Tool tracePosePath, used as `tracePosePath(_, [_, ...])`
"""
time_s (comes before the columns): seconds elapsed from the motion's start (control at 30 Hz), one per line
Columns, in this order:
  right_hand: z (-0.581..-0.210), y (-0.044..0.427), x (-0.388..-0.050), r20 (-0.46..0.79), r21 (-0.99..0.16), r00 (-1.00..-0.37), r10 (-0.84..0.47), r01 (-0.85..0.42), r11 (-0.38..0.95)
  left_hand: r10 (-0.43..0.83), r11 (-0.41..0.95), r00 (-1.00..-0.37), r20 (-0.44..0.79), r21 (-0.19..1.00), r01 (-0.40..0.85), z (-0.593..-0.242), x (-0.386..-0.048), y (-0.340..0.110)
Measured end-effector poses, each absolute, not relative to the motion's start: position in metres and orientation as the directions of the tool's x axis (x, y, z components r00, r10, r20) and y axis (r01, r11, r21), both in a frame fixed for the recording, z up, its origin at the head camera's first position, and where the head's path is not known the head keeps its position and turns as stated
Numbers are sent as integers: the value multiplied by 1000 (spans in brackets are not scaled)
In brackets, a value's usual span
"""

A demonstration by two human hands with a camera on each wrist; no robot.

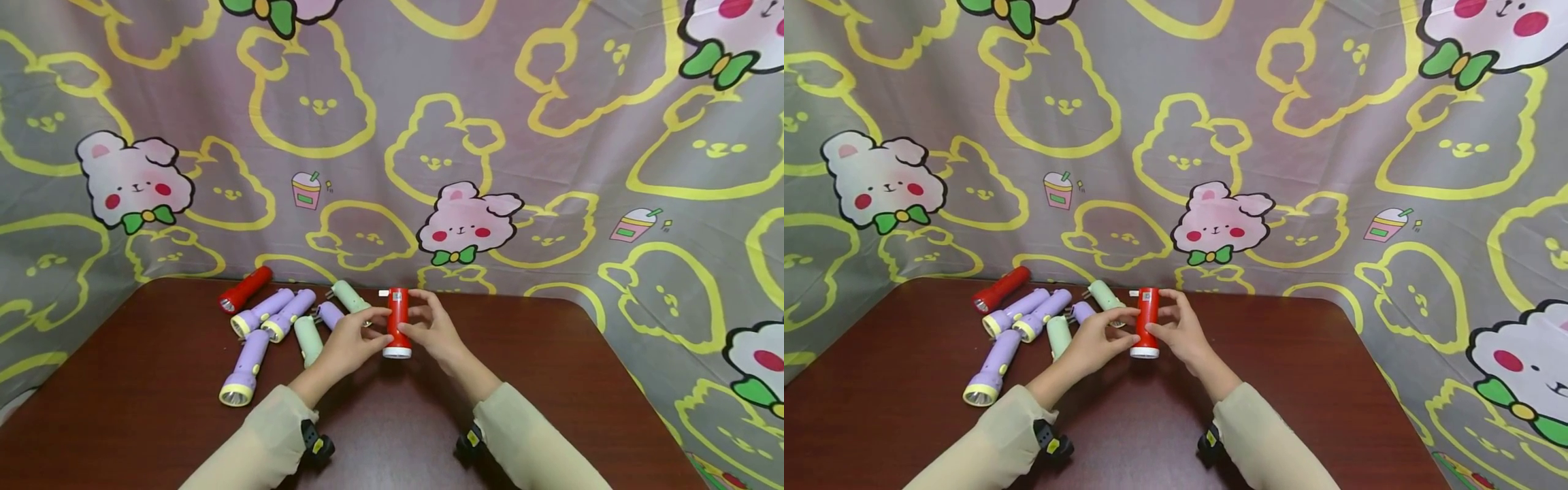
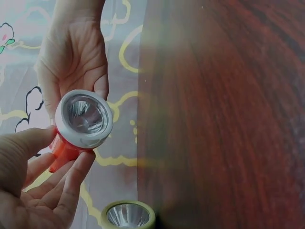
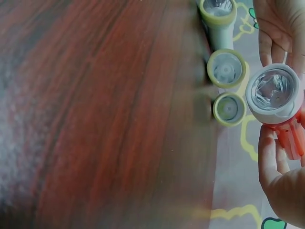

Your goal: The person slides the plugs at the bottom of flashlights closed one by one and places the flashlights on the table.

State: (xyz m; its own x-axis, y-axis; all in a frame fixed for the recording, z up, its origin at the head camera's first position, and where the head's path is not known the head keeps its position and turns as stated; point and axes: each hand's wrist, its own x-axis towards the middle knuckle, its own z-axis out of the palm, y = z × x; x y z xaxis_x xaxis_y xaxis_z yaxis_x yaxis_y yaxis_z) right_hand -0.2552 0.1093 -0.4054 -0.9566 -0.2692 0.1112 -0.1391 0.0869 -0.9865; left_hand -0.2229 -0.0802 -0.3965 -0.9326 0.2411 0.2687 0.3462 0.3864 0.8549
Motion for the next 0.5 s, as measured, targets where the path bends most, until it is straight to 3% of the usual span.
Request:
tracePosePath(0.17, [-403, 110, -249, 69, -995, -965, -254, -85, 53, 235, 383, -925, 300, 846, 372, -399, -219, -78])
tracePosePath(0.5, [-400, 117, -240, 77, -994, -952, -297, -96, 51, 240, 390, -906, 348, 820, 418, -397, -208, -76])
